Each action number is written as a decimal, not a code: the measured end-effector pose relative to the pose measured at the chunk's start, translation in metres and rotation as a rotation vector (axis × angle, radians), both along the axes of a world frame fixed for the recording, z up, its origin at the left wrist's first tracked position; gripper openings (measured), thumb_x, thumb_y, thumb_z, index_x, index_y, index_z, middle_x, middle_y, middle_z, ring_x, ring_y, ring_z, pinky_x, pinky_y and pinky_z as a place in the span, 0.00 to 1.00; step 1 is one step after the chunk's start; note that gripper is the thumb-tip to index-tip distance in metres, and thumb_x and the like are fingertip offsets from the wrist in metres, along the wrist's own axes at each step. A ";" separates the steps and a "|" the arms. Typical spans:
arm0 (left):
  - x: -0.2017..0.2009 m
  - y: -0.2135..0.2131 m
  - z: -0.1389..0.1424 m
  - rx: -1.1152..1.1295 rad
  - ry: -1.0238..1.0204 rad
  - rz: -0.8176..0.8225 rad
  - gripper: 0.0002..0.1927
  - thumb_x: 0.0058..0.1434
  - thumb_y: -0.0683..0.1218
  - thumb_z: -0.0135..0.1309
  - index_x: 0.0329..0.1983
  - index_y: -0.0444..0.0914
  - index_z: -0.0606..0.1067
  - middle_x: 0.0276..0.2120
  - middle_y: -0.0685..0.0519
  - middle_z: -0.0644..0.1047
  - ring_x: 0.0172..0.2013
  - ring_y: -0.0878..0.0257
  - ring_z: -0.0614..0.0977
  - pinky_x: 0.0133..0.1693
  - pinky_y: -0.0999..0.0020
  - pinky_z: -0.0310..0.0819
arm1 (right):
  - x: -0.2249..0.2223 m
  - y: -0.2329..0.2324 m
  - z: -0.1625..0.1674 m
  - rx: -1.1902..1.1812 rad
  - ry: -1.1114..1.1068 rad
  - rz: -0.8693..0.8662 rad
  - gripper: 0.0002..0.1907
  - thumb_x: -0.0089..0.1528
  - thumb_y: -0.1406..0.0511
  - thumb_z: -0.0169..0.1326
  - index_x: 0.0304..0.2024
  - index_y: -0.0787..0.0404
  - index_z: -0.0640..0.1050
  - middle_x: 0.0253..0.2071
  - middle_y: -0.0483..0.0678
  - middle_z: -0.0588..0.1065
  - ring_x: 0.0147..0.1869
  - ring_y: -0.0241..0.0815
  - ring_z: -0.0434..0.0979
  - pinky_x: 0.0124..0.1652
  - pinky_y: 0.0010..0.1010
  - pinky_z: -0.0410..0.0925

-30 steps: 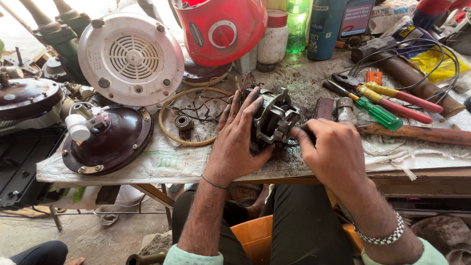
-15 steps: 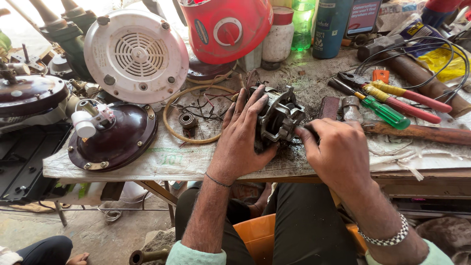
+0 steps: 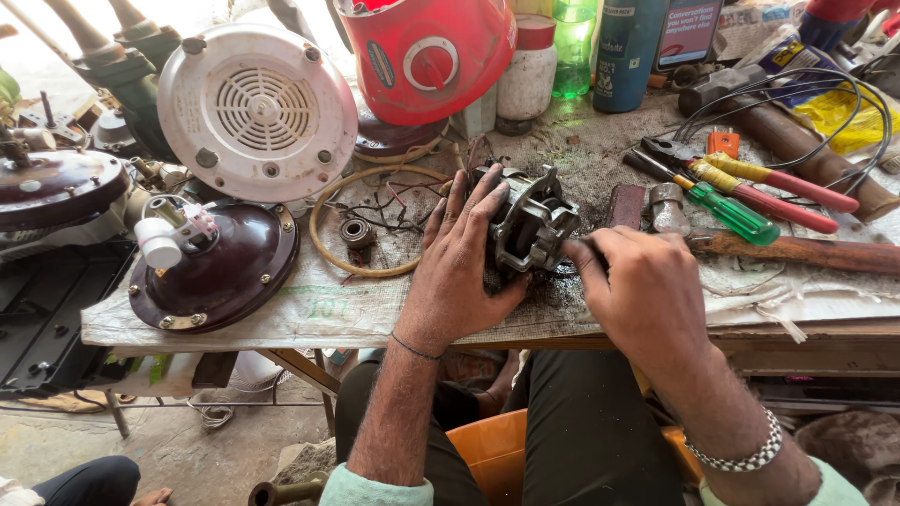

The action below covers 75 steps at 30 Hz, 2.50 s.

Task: The person repairs a red electric appliance by adjusting internal components with a screwdriver, inserting a metal spring, and reassembling the motor into the red housing. The person then secures the housing and adjusts internal wiring.

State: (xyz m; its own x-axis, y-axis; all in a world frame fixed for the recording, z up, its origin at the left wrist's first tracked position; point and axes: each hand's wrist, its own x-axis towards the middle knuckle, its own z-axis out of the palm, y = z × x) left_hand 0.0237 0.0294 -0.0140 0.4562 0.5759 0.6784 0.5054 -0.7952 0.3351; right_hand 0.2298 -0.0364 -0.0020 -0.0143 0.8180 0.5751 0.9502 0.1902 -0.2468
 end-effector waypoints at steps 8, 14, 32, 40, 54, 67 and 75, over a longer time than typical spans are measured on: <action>-0.006 -0.005 0.007 -0.022 -0.071 -0.054 0.57 0.41 0.46 0.67 0.74 0.34 0.52 0.74 0.43 0.59 0.76 0.40 0.53 0.73 0.47 0.47 | 0.002 -0.004 0.020 0.009 0.176 0.099 0.35 0.61 0.44 0.57 0.55 0.67 0.77 0.46 0.59 0.79 0.47 0.54 0.81 0.49 0.45 0.72; -0.010 -0.004 -0.004 0.079 -0.355 -0.020 0.42 0.56 0.33 0.48 0.76 0.29 0.53 0.69 0.35 0.67 0.72 0.43 0.70 0.76 0.53 0.60 | -0.025 0.016 0.039 -0.142 0.007 0.035 0.66 0.40 0.42 0.72 0.70 0.64 0.56 0.62 0.66 0.67 0.58 0.64 0.73 0.53 0.50 0.67; -0.013 -0.003 -0.016 0.388 -0.596 0.295 0.29 0.60 0.36 0.48 0.65 0.29 0.58 0.56 0.40 0.67 0.59 0.48 0.70 0.63 0.51 0.65 | -0.007 0.042 0.044 0.075 0.123 0.309 0.52 0.40 0.54 0.79 0.60 0.67 0.69 0.54 0.64 0.75 0.52 0.58 0.81 0.50 0.45 0.77; -0.014 -0.003 0.000 -0.022 -0.099 0.317 0.18 0.56 0.53 0.67 0.36 0.35 0.79 0.34 0.49 0.81 0.40 0.55 0.80 0.45 0.55 0.71 | 0.024 0.038 0.073 0.496 -0.152 0.261 0.50 0.46 0.53 0.82 0.58 0.67 0.67 0.58 0.67 0.71 0.57 0.59 0.79 0.51 0.44 0.77; -0.061 0.026 0.026 -0.054 -0.280 0.332 0.11 0.58 0.37 0.62 0.44 0.33 0.81 0.39 0.45 0.85 0.39 0.58 0.88 0.42 0.65 0.83 | 0.035 0.030 0.045 0.385 -0.185 0.329 0.48 0.41 0.54 0.78 0.56 0.63 0.69 0.61 0.70 0.68 0.64 0.68 0.74 0.58 0.54 0.74; -0.080 0.045 0.037 -0.111 -0.595 0.406 0.05 0.64 0.40 0.61 0.40 0.32 0.79 0.34 0.48 0.84 0.36 0.60 0.87 0.40 0.66 0.79 | 0.016 0.031 0.043 0.127 -0.282 0.515 0.41 0.39 0.60 0.75 0.54 0.57 0.73 0.64 0.62 0.66 0.71 0.67 0.64 0.64 0.53 0.65; -0.081 0.054 0.008 -0.032 -0.370 0.451 0.10 0.57 0.34 0.59 0.43 0.32 0.79 0.41 0.44 0.84 0.44 0.54 0.86 0.48 0.60 0.79 | 0.012 0.016 0.055 -0.014 -0.242 0.582 0.37 0.42 0.63 0.72 0.53 0.53 0.72 0.68 0.55 0.62 0.75 0.65 0.57 0.66 0.54 0.60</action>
